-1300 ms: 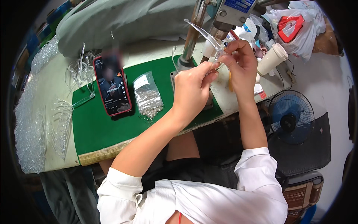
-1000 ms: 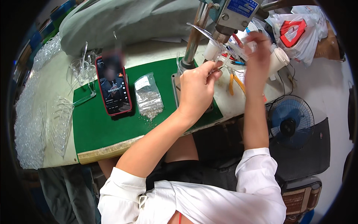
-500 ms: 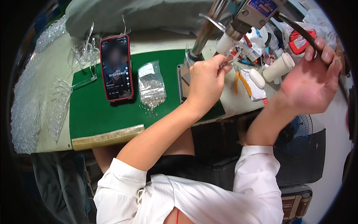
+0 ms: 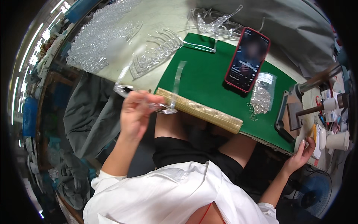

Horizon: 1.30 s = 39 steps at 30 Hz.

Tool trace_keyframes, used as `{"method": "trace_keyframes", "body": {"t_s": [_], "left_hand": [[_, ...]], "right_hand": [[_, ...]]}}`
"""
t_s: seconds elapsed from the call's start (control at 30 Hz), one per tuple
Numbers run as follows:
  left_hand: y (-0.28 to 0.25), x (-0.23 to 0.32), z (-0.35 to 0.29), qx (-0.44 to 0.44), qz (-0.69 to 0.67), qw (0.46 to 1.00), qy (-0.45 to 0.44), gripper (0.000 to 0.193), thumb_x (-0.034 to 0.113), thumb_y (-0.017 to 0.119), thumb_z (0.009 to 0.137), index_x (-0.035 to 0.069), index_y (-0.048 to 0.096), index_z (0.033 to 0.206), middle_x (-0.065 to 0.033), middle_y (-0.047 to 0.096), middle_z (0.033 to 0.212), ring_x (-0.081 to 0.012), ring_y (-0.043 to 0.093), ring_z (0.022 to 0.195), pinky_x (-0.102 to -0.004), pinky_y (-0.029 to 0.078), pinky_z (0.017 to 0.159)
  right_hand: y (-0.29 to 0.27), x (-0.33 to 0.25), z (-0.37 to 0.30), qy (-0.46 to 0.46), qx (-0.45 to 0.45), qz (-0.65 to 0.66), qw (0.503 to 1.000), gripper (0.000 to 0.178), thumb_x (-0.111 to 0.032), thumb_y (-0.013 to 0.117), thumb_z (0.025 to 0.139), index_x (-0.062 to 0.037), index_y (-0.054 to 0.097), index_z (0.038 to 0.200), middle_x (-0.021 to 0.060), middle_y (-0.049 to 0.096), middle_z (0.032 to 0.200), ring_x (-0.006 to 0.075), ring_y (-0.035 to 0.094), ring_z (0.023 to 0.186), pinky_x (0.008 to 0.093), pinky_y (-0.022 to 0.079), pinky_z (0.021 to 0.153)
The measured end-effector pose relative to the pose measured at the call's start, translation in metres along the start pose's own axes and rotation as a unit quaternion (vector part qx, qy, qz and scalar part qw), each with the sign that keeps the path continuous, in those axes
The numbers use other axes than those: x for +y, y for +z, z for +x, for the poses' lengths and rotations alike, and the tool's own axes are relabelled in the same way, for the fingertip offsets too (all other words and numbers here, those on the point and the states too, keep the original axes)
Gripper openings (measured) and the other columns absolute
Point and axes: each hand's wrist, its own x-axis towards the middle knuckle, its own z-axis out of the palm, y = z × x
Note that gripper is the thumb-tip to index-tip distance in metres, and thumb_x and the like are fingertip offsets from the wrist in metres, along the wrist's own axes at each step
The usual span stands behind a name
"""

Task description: The person assembles clear eyeglass frames by hand, inserting small metal components into the frame arms and repeatedly checking the fit. The person handles multiple frames one at a time, placing completed units on the green mat.

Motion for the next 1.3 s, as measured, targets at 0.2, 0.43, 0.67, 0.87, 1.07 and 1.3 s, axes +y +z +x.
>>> {"method": "trace_keyframes", "body": {"t_s": [0.2,0.43,0.67,0.87,1.07,1.3], "left_hand": [[-0.035,-0.009,0.025,0.112,-0.098,0.986,0.074,0.025,0.007,0.054,0.095,0.008,0.058,0.120,-0.0155,0.064,0.114,-0.0335,0.059,0.112,-0.0483,0.049,0.099],[-0.042,-0.001,0.059,0.166,-0.015,0.984,-0.068,0.026,0.022,0.053,0.098,0.001,0.051,0.114,-0.0210,0.062,0.114,-0.0321,0.063,0.106,-0.0391,0.055,0.088],[-0.045,-0.012,0.016,0.106,0.065,0.992,0.022,0.021,0.022,0.049,0.100,0.006,0.053,0.113,-0.0212,0.064,0.109,-0.0285,0.068,0.087,-0.0366,0.060,0.072],[-0.039,-0.019,0.031,0.133,0.015,0.991,-0.028,0.023,0.020,0.050,0.099,0.005,0.054,0.116,-0.0225,0.063,0.112,-0.0317,0.067,0.093,-0.0361,0.061,0.074],[-0.025,-0.018,0.041,0.182,0.059,0.981,-0.029,0.027,0.019,0.052,0.099,0.003,0.053,0.120,-0.0198,0.060,0.120,-0.0322,0.065,0.104,-0.0338,0.060,0.077],[-0.029,0.009,0.054,0.015,0.163,0.933,-0.322,0.045,0.035,0.045,0.101,-0.005,0.057,0.116,-0.0173,0.068,0.093,-0.0194,0.069,0.070,-0.0244,0.058,0.060]], "right_hand": [[0.031,-0.005,0.010,-0.005,-0.058,0.057,0.997,0.013,0.001,0.052,0.091,-0.0018,0.054,0.104,0.0083,0.049,0.116,0.0154,0.048,0.105,0.0267,0.037,0.092],[0.048,-0.016,-0.006,-0.004,-0.100,0.062,0.993,0.010,0.004,0.053,0.088,-0.0025,0.053,0.095,0.0067,0.047,0.110,0.0133,0.047,0.097,0.0249,0.037,0.087],[0.057,-0.014,-0.008,-0.011,-0.092,0.064,0.994,0.010,0.005,0.053,0.088,-0.0014,0.054,0.096,0.0055,0.045,0.110,0.0110,0.046,0.090,0.0220,0.038,0.081],[0.060,-0.017,-0.009,-0.026,-0.106,0.025,0.994,0.010,0.005,0.053,0.088,-0.0014,0.055,0.094,0.0046,0.045,0.109,0.0085,0.042,0.080,0.0201,0.035,0.074],[0.062,-0.019,-0.012,-0.037,-0.109,-0.004,0.993,0.009,0.004,0.054,0.087,-0.0030,0.056,0.093,0.0036,0.046,0.105,0.0085,0.040,0.080,0.0206,0.033,0.072],[0.064,-0.021,-0.013,-0.052,-0.113,-0.047,0.991,0.008,0.003,0.055,0.087,-0.0032,0.056,0.091,0.0035,0.047,0.101,0.0103,0.040,0.080,0.0220,0.033,0.071]]}}
